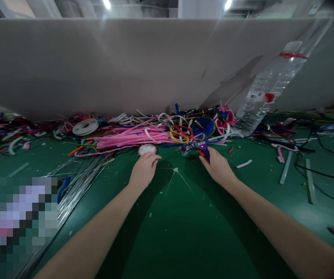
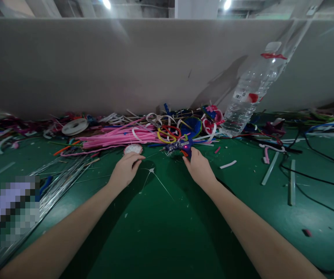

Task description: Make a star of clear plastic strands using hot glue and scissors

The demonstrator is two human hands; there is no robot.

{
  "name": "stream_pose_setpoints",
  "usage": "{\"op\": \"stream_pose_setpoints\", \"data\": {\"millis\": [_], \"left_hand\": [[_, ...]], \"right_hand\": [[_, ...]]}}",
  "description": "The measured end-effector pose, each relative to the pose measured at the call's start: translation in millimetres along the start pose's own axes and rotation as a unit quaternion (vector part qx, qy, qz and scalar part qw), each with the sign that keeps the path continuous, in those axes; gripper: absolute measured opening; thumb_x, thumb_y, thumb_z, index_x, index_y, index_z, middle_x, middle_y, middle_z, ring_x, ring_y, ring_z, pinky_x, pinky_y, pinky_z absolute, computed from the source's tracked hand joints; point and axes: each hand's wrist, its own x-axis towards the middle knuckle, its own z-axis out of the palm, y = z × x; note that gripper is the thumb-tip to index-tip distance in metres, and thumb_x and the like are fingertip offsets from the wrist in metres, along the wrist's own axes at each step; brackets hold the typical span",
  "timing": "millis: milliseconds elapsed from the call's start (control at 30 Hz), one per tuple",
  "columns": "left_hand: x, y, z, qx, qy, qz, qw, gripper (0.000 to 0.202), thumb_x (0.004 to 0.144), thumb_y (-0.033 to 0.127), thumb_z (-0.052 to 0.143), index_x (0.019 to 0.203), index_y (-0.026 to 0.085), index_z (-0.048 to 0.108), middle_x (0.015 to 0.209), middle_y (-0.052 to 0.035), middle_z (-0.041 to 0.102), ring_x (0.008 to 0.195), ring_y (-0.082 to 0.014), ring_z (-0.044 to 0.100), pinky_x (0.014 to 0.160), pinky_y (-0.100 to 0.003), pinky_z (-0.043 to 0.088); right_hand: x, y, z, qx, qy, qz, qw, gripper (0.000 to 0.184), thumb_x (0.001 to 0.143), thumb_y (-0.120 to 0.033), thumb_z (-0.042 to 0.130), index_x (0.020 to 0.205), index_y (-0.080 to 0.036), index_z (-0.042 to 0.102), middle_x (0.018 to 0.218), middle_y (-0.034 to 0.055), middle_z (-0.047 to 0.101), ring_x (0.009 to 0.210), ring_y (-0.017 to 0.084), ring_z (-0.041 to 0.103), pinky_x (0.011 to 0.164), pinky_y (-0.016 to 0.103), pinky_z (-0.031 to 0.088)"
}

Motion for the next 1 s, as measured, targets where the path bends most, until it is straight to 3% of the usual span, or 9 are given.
{"op": "stream_pose_setpoints", "data": {"millis": [600, 1000], "left_hand": [[-0.4, -3.4, 2.4, -0.004, -0.003, -0.005, 1.0, 0.022, 0.085, 0.014, 0.042, 0.096, 0.021, 0.06, 0.098, -0.0036, 0.061, 0.095, -0.0188, 0.054, 0.083, -0.033, 0.045], [-0.8, -2.4, 1.5, -0.009, 0.003, 0.007, 1.0, 0.021, 0.086, 0.015, 0.042, 0.096, 0.019, 0.061, 0.097, -0.0047, 0.061, 0.094, -0.0183, 0.055, 0.081, -0.032, 0.045]], "right_hand": [[1.0, 3.4, 4.2, -0.011, 0.001, -0.024, 1.0, 0.055, 0.086, -0.042, 0.035, 0.125, -0.003, 0.039, 0.119, 0.0217, 0.052, 0.103, 0.03, 0.054, 0.077, 0.036, 0.048], [0.1, -0.4, 1.3, 0.005, -0.003, 0.0, 1.0, 0.061, 0.085, -0.047, 0.036, 0.127, -0.003, 0.039, 0.123, 0.019, 0.051, 0.106, 0.029, 0.052, 0.08, 0.036, 0.048]]}}
